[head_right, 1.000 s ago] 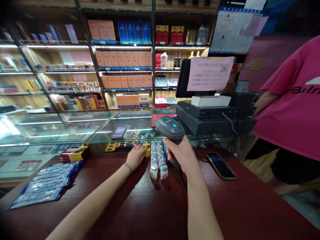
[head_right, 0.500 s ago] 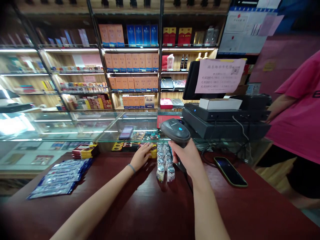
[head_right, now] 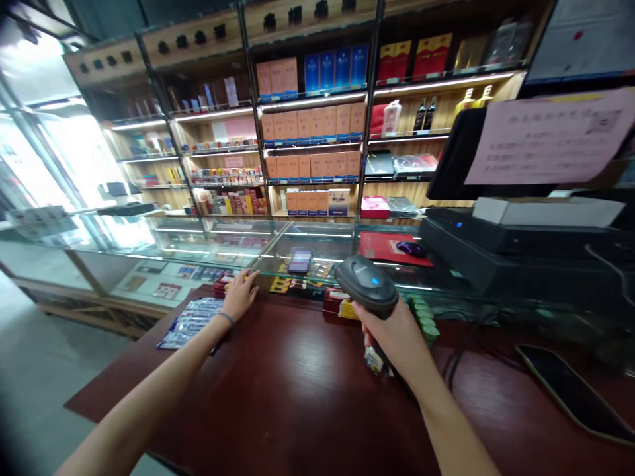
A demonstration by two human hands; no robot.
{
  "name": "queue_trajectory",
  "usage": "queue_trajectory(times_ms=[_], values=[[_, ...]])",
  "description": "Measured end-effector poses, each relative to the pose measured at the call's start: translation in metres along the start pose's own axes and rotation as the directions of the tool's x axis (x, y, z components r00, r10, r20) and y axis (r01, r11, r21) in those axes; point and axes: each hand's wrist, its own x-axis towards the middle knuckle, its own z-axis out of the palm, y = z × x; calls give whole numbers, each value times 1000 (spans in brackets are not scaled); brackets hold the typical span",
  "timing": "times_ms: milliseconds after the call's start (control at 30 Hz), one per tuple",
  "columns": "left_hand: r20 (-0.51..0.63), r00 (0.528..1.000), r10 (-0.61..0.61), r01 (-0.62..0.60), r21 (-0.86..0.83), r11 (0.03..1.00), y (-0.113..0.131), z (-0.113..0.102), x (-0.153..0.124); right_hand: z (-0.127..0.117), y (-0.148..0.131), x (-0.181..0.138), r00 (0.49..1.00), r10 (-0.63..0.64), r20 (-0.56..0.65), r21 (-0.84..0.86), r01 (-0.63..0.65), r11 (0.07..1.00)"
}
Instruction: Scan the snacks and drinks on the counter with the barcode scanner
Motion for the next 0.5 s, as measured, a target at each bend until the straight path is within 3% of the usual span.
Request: queue_trajectory(times_ms=[167,333,500], values=[[53,999,-7,-11,315,949,-42,-39,-5,27,9,-4,996,19,88,-25,-17,1000],[71,997,-23,-6,386,923,-61,-42,-16,53,19,-11,982,13,187,-106,7,994],[69,997,26,-55,462,885,-64,-42,-20,68,38,-12,971,61,232,-146,-27,989]])
